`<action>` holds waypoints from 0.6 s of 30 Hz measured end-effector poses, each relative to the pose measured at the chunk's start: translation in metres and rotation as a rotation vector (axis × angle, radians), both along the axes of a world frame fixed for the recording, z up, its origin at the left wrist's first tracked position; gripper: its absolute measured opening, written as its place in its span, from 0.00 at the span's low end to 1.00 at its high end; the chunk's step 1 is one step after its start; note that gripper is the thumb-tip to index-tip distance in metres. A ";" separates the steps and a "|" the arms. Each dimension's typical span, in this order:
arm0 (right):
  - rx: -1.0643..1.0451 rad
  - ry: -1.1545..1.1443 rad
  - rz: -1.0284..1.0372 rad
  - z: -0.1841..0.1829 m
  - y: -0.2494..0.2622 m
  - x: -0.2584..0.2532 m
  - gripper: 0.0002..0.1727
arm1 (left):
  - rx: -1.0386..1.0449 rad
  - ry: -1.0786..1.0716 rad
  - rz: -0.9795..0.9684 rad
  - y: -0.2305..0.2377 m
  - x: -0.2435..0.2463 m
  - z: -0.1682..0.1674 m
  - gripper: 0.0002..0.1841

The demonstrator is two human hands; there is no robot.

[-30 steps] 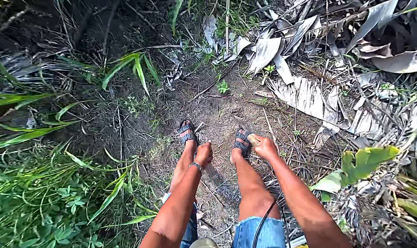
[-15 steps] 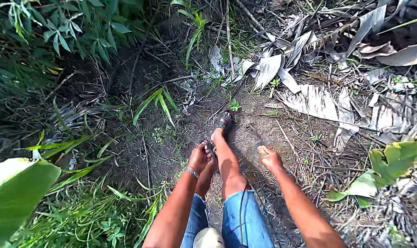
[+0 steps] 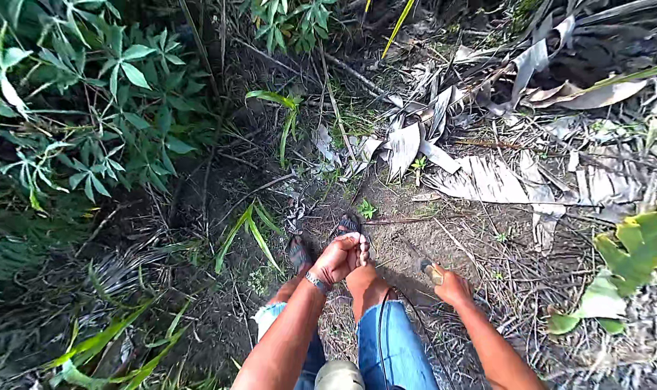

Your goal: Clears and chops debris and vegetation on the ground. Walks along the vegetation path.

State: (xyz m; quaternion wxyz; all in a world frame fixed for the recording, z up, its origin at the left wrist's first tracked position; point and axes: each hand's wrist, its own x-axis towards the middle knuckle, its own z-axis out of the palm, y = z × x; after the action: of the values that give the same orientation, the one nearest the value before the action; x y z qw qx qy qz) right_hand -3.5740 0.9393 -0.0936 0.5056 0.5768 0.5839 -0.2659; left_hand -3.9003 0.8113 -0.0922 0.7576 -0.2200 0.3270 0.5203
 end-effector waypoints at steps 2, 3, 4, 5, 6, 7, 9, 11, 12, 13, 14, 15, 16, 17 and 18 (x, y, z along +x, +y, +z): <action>0.051 0.061 0.012 0.003 0.008 -0.010 0.36 | -0.011 0.145 -0.177 0.007 -0.021 -0.001 0.18; 0.065 0.079 0.018 0.004 0.005 -0.015 0.33 | -0.040 0.200 -0.262 0.007 -0.033 -0.001 0.18; 0.080 0.084 0.009 0.004 0.000 -0.018 0.31 | -0.063 0.244 -0.350 0.007 -0.046 -0.003 0.19; 0.107 0.087 0.007 0.001 0.002 -0.019 0.30 | -0.085 0.282 -0.411 0.011 -0.058 -0.005 0.20; 0.126 0.082 0.013 -0.001 0.005 -0.019 0.29 | -0.120 0.308 -0.439 0.016 -0.069 -0.008 0.21; 0.136 0.077 0.002 -0.002 0.002 -0.018 0.29 | -0.172 0.340 -0.452 0.019 -0.082 -0.008 0.22; 0.146 0.059 -0.060 -0.004 -0.006 -0.018 0.30 | -0.271 0.435 -0.424 0.030 -0.108 -0.018 0.24; 0.127 0.018 -0.126 -0.001 -0.023 -0.018 0.33 | -0.330 0.509 -0.405 0.038 -0.128 -0.036 0.24; 0.129 0.006 -0.146 0.000 -0.031 -0.019 0.33 | -0.353 0.528 -0.417 0.043 -0.136 -0.048 0.24; 0.140 0.001 -0.164 -0.001 -0.035 -0.022 0.34 | -0.364 0.542 -0.440 0.053 -0.144 -0.062 0.25; 0.154 -0.007 -0.179 -0.006 -0.036 -0.026 0.35 | -0.363 0.556 -0.471 0.066 -0.150 -0.077 0.24; 0.153 -0.020 -0.193 -0.011 -0.038 -0.031 0.37 | -0.361 0.579 -0.521 0.078 -0.154 -0.091 0.24; 0.142 -0.032 -0.220 -0.013 -0.044 -0.038 0.39 | -0.351 0.606 -0.600 0.086 -0.158 -0.104 0.23; 0.139 -0.030 -0.256 -0.010 -0.050 -0.048 0.40 | -0.334 0.636 -0.689 0.090 -0.161 -0.116 0.22; 0.157 -0.026 -0.287 -0.002 -0.055 -0.059 0.39 | -0.311 0.666 -0.783 0.092 -0.163 -0.127 0.20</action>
State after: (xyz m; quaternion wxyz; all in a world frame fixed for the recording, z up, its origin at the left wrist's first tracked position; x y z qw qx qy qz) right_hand -3.6329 0.8842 -0.0956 0.4232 0.6955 0.5080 -0.2814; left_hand -4.0635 0.9028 -0.2197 0.7088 -0.0144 0.6803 0.1860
